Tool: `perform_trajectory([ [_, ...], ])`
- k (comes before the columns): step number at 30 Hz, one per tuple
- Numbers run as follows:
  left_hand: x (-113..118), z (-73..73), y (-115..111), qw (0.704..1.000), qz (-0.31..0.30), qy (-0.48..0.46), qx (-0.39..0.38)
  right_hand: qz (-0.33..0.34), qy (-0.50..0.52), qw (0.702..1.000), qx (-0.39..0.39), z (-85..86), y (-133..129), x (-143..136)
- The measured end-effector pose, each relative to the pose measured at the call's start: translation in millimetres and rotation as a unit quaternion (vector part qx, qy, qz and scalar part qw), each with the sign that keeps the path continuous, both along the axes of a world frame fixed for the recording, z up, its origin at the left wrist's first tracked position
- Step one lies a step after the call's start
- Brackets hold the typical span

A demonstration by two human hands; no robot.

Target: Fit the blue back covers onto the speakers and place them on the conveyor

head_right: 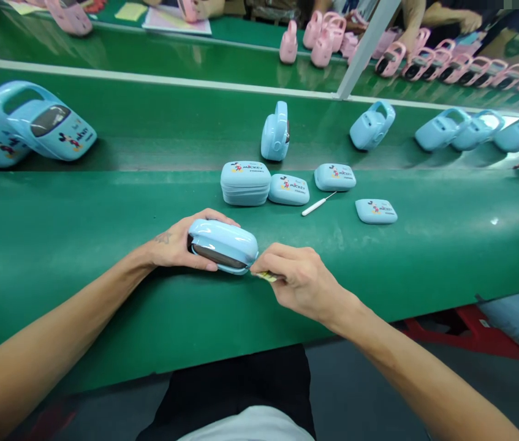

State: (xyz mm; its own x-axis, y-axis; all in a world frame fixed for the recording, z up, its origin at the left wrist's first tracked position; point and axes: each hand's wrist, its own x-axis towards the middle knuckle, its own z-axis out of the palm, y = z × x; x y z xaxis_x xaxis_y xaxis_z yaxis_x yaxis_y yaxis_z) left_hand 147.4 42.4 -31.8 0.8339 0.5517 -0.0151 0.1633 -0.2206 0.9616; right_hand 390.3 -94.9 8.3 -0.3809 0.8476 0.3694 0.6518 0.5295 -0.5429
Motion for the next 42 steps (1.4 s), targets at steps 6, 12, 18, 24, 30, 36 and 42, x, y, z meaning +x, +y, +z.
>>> perform_trajectory([
  [6,-1,-5.1,3,1.0,0.009,0.024,0.013,-0.111,0.155,0.952,-0.238,-5.6,8,31],
  [12,0,-3.9,-4,0.996,0.089,0.027,-0.014,-0.232,0.036,0.923,-0.306,-27.3,12,110],
  [18,12,-21.8,-23,0.965,0.209,-0.103,-0.119,-0.236,0.038,0.97,-0.041,-36.5,9,58],
  [24,5,-14.5,-23,0.986,0.117,-0.08,-0.088,-0.063,0.21,0.965,-0.142,-41.6,27,-18],
  [30,0,2.7,-19,0.99,0.132,-0.037,0.029,-0.091,0.185,0.973,-0.102,-29.5,32,-22],
  [36,5,-14.9,-20,0.982,0.151,-0.086,-0.075,-0.086,0.325,0.915,-0.224,-46.5,29,-12],
  [42,28,-14.4,-46,0.984,0.171,0.001,0.041,-0.083,0.46,0.859,-0.207,-61.5,33,-5],
])
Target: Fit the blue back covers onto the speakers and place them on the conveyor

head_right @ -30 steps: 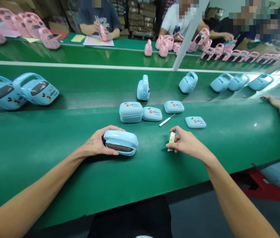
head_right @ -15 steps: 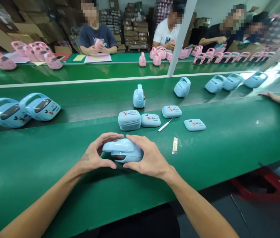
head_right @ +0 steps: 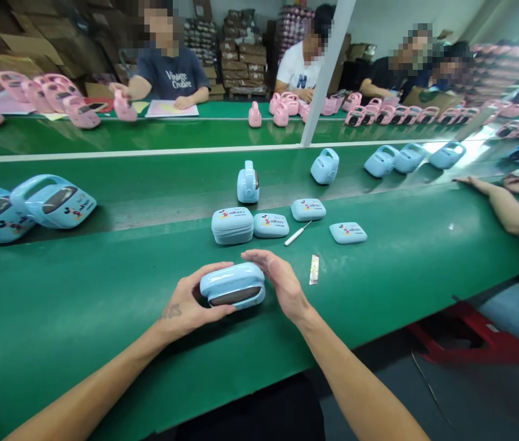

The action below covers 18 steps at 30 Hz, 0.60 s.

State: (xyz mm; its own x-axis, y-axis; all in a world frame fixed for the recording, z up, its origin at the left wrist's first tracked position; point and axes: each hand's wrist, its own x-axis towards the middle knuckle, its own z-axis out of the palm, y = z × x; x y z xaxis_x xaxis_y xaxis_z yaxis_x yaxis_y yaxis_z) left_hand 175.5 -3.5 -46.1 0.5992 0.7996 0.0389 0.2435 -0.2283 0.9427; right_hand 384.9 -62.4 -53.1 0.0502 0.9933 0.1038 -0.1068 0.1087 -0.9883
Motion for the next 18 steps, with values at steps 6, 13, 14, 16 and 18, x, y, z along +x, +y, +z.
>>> perform_trajectory([
  [6,13,-12.7,-8,0.998,0.012,0.003,0.065,-0.17,-0.039,0.985,0.015,-15.2,14,-24],
  [13,12,-9.1,-6,0.999,0.005,0.024,0.037,-0.161,-0.019,0.986,0.023,-25.1,16,-23],
  [14,12,-9.4,-7,0.999,0.007,0.028,0.032,-0.165,-0.019,0.986,0.023,-26.5,14,-24],
  [16,12,-12.4,-10,0.999,0.009,0.03,0.023,-0.168,-0.024,0.985,0.027,-29.6,8,-26],
  [18,13,-17.2,-14,1.0,0.014,0.022,0.017,-0.181,-0.025,0.983,0.033,-32.4,1,-28],
])
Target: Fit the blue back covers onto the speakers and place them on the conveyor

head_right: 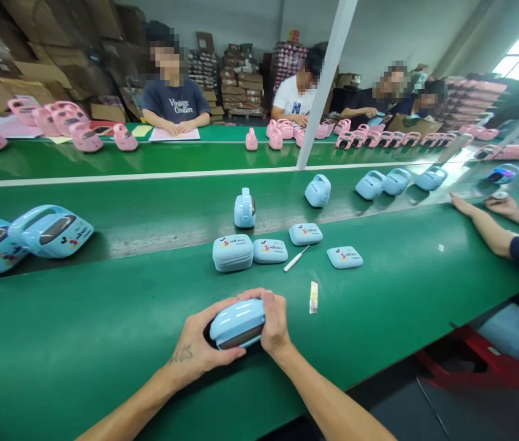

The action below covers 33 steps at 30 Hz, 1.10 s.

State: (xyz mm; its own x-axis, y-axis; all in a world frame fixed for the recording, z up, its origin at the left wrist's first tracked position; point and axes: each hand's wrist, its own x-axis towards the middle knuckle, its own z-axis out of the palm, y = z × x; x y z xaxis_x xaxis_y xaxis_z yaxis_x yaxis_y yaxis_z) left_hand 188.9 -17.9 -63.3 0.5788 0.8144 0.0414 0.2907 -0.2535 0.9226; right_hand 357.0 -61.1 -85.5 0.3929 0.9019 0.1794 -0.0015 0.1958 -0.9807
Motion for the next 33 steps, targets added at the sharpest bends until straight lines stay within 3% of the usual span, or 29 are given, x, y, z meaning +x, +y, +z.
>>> perform_trajectory([
  [4,5,-4.7,-6,1.0,0.001,-0.021,-0.001,-0.041,0.021,0.999,0.01,-2.3,-6,-2],
  [8,6,-0.4,0,1.0,-0.006,-0.019,-0.008,-0.021,0.051,0.998,-0.007,1.2,-1,4],
  [11,2,2.6,12,0.991,0.025,-0.089,-0.097,0.088,0.077,0.993,-0.019,10.5,-4,11],
  [14,-4,4.7,22,0.949,0.064,-0.199,-0.237,0.194,0.049,0.979,-0.023,23.9,-18,10],
  [19,-6,9.0,24,0.899,0.048,-0.273,-0.339,0.148,0.007,0.988,-0.041,41.9,-37,-1],
  [28,3,7.8,18,0.874,0.051,-0.325,-0.357,0.154,0.015,0.986,-0.056,46.4,-36,-4],
  [31,-1,3.0,20,0.89,0.033,-0.316,-0.327,0.152,-0.003,0.986,-0.067,49.3,-32,3],
  [33,-7,3.1,24,0.921,0.008,-0.282,-0.269,0.156,-0.07,0.984,-0.057,55.6,-29,11],
])
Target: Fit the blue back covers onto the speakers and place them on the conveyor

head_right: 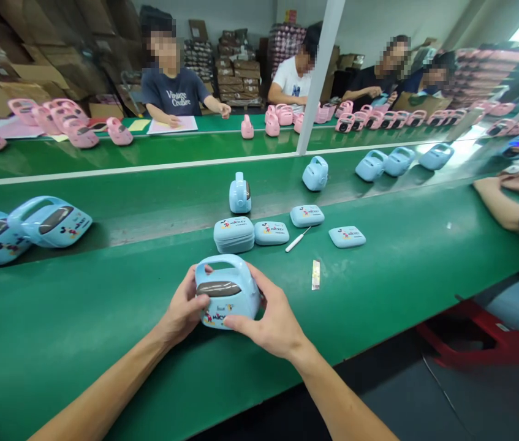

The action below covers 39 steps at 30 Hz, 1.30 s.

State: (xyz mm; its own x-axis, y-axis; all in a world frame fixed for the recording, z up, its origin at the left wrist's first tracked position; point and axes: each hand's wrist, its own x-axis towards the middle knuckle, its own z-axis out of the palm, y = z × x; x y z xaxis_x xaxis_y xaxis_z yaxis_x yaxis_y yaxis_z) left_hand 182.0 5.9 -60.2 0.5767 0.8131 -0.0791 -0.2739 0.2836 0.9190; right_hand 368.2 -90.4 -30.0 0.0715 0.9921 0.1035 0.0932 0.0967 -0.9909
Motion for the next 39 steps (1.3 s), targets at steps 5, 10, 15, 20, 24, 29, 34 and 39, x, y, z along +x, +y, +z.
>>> perform_trajectory([
  [5,-11,26.4,8,0.931,-0.068,0.177,0.31,0.125,-0.219,0.96,0.119,21.0,9,15],
  [10,-4,58.5,11,0.825,-0.141,0.309,0.452,0.123,-0.231,0.958,0.121,19.2,24,51],
  [15,6,60.7,6,0.813,-0.092,0.351,0.455,-0.215,-0.43,0.867,-0.131,-9.4,16,120],
  [20,22,58.1,-7,0.81,-0.073,0.371,0.448,-0.191,-0.459,0.857,-0.14,-40.4,-6,145],
  [24,29,61.8,-9,0.813,-0.106,0.373,0.434,-0.15,-0.39,0.896,-0.15,-43.0,-10,152],
  [29,27,64.8,-8,0.818,-0.144,0.345,0.437,-0.113,-0.38,0.912,-0.107,-10.0,-14,141],
  [34,28,62.4,-8,0.823,-0.142,0.336,0.435,-0.104,-0.181,0.976,0.057,32.8,-28,85],
  [39,30,60.5,-10,0.837,-0.133,0.309,0.431,0.008,-0.215,0.963,0.159,45.0,-25,52],
])
